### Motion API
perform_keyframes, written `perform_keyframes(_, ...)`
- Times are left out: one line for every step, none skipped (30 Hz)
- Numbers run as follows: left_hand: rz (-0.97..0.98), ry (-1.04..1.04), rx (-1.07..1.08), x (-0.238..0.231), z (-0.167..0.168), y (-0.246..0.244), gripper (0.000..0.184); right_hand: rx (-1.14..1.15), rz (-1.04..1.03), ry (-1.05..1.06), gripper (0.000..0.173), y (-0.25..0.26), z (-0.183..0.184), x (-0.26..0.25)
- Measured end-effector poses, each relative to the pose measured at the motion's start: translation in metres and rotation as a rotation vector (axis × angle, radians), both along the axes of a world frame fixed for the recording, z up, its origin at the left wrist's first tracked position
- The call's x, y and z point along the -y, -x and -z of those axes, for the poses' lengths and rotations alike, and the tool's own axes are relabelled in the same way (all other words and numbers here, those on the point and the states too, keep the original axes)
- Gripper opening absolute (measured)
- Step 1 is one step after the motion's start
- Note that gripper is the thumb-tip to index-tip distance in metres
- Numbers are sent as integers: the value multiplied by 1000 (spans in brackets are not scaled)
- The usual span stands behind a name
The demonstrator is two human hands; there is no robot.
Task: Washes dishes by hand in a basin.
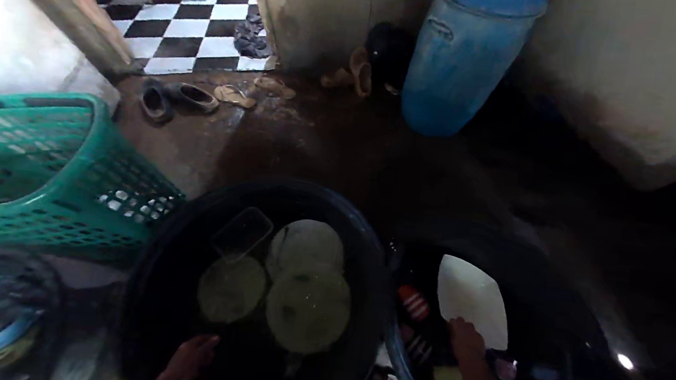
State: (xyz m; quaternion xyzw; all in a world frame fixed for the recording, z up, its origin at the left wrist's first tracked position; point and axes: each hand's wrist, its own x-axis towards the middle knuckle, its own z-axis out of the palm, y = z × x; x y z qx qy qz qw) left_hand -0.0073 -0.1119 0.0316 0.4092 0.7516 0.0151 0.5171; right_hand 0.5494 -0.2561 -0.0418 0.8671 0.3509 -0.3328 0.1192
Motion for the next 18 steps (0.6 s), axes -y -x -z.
perform_keyframes(10, 7, -2, -1, 0, 0, 44, 2, -5, 0, 42, 2, 3, 2)
perform_keyframes(10, 11, 4, -1, 0, -1, 44, 10, -16, 17, 41, 2, 7, 3)
perform_keyframes(8, 13, 11, -1, 2, -1, 43, 19, -26, 28, 41, 1, 11, 4)
perform_keyframes(9, 18, 12, -2, 1, -2, 43, 26, -31, 37, 41, 1, 15, 4)
perform_keyframes(17, 24, 9, -2, 1, -3, 42, 30, -27, 52, 41, 1, 17, 3)
perform_keyframes(25, 24, 12, -2, 2, -3, 42, 30, -14, 59, 43, 2, 17, 0)
perform_keyframes(28, 27, 20, -3, 4, -1, 42, 27, 9, 65, 44, 4, 13, -5)
perform_keyframes(31, 25, 29, -3, 7, 2, 42, 25, 35, 66, 44, 7, 4, -14)
perform_keyframes(34, 23, 29, -4, 10, 3, 42, 22, 56, 51, 45, 10, -9, -25)
perform_keyframes(33, 28, 26, -5, 11, 2, 42, 22, 50, 28, 46, 14, -26, -40)
perform_keyframes(25, 32, 26, -7, 12, 2, 42, 22, 19, 0, 46, 18, -48, -58)
perform_keyframes(20, 37, 31, -8, 13, 3, 42, 31, -31, -44, 45, 25, -73, -77)
perform_keyframes(22, 39, 34, -10, 15, 5, 43, 43, -95, -106, 43, 35, -100, -98)
perform_keyframes(29, 39, 35, -11, 18, 7, 43, 45, -184, -154, 41, 49, -127, -119)
perform_keyframes(40, 39, 36, -13, 20, 9, 44, 36, -296, -182, 41, 64, -151, -138)
perform_keyframes(45, 39, 42, -14, 22, 9, 44, 1, -418, -202, 40, 82, -170, -155)
perform_keyframes(40, 37, 53, -16, 22, 9, 44, -50, -545, -203, 40, 100, -183, -170)
perform_keyframes(34, 36, 62, -17, 24, 9, 44, -106, -689, -189, 39, 118, -187, -184)
